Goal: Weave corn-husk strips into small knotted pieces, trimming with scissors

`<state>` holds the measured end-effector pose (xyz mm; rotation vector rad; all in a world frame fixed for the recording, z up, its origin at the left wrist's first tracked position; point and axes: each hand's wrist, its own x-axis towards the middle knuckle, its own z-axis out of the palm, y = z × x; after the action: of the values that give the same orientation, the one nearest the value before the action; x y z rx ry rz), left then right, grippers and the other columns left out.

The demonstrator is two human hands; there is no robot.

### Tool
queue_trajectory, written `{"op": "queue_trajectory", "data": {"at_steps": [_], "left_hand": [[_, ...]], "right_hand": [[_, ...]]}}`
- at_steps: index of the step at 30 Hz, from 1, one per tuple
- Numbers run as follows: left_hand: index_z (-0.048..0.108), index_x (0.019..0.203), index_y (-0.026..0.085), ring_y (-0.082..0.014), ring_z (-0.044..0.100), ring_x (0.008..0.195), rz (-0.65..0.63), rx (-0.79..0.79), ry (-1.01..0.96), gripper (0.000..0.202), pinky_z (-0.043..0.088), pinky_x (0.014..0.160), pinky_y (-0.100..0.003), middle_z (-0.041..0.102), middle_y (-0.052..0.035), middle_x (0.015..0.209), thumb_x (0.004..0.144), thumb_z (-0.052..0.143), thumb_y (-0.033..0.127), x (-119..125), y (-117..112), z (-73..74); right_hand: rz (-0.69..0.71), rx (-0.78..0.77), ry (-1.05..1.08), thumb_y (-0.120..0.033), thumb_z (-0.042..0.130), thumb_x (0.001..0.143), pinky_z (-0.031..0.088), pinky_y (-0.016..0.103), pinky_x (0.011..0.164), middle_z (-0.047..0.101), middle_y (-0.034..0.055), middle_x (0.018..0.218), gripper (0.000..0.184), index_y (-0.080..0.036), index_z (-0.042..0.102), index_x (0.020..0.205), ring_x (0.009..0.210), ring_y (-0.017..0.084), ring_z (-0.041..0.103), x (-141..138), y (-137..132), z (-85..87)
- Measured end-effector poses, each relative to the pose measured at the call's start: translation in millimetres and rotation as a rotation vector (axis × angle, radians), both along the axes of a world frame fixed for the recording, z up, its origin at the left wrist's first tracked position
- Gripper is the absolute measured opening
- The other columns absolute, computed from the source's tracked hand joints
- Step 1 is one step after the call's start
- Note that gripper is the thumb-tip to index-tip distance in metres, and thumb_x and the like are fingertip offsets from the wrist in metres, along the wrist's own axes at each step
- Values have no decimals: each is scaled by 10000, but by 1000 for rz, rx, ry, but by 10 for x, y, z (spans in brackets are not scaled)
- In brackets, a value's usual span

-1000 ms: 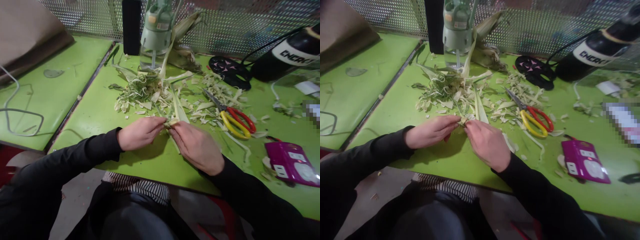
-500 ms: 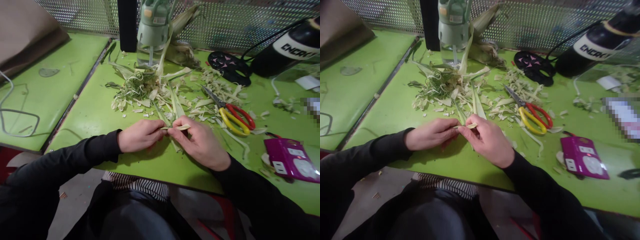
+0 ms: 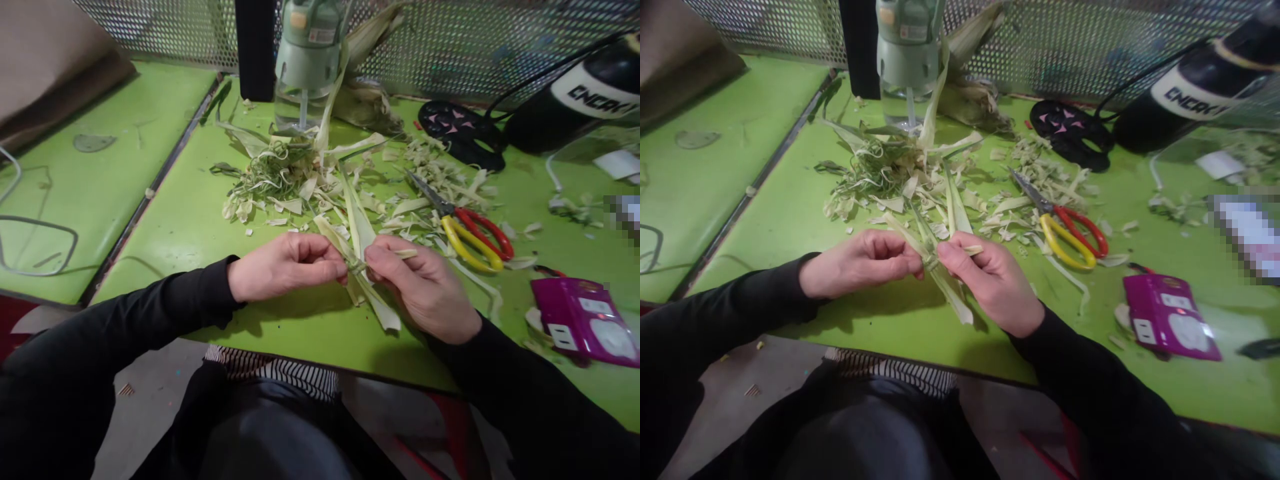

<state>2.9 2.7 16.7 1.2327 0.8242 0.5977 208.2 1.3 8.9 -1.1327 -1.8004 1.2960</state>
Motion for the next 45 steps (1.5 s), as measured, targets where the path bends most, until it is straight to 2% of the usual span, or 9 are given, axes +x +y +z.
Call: {"op": "queue_trajectory", "data": {"at_steps": [7,10,15,18,24,29,33,36,45], "left_hand": [[650,759,122,-54,464,581,-13,27,8,125,433,604,-189,585,25,673,845,620,206,-18,11,-37],[657,776,123,-54,434,553,-19,59,22,141,405,565,-187,547,37,629,858,604,225,-23,18,-34],[643,814,116,-56,330,506,-1,122,125,204,299,487,-189,421,60,570,891,538,274,1,13,-91],[631,804,118,-61,307,505,8,153,135,217,263,477,-197,384,64,564,885,535,294,30,-10,-145],[598,766,129,-56,289,499,77,157,86,190,274,497,-199,376,70,552,867,547,281,34,-24,-139],[565,743,134,-54,316,521,81,145,87,201,290,512,-197,399,65,579,864,543,292,30,-10,-129],[531,719,132,-55,325,543,11,204,163,245,286,514,-197,394,62,596,869,540,325,19,-9,-131],[532,787,136,-60,327,524,-34,228,267,215,268,493,-199,382,73,580,893,517,322,-14,-21,-87],[482,763,163,-59,343,554,-126,301,259,158,296,529,-197,407,66,632,896,488,246,-69,-28,48]], "right_hand": [[-18,19,-23,-455,542,951,261,245,405,317,-61,558,426,-216,423,619,449,81,286,9,-13,18],[-13,39,-42,-444,509,968,296,250,430,305,-66,542,420,-222,406,627,442,85,286,10,8,15],[-36,260,-290,-404,485,984,340,253,513,402,-47,585,357,-217,476,680,525,105,398,-27,28,34],[-41,320,-389,-395,461,996,338,252,518,415,-54,569,327,-219,507,725,507,101,411,-53,6,56],[-29,203,-304,-458,498,961,328,240,430,502,-48,581,278,-212,551,842,449,94,432,-50,-27,44],[16,132,-165,-340,677,842,526,250,594,694,23,889,275,-219,576,1068,678,148,671,-56,-19,21],[32,153,-174,-322,695,815,564,266,690,692,8,851,134,-221,620,861,732,160,684,-65,-9,34],[29,152,-164,-309,683,824,564,271,718,683,-5,791,94,-228,636,830,761,167,678,-60,-21,32],[-44,120,-27,-233,689,793,473,215,562,611,-38,690,65,-220,626,795,591,95,554,-97,-97,32]]}}
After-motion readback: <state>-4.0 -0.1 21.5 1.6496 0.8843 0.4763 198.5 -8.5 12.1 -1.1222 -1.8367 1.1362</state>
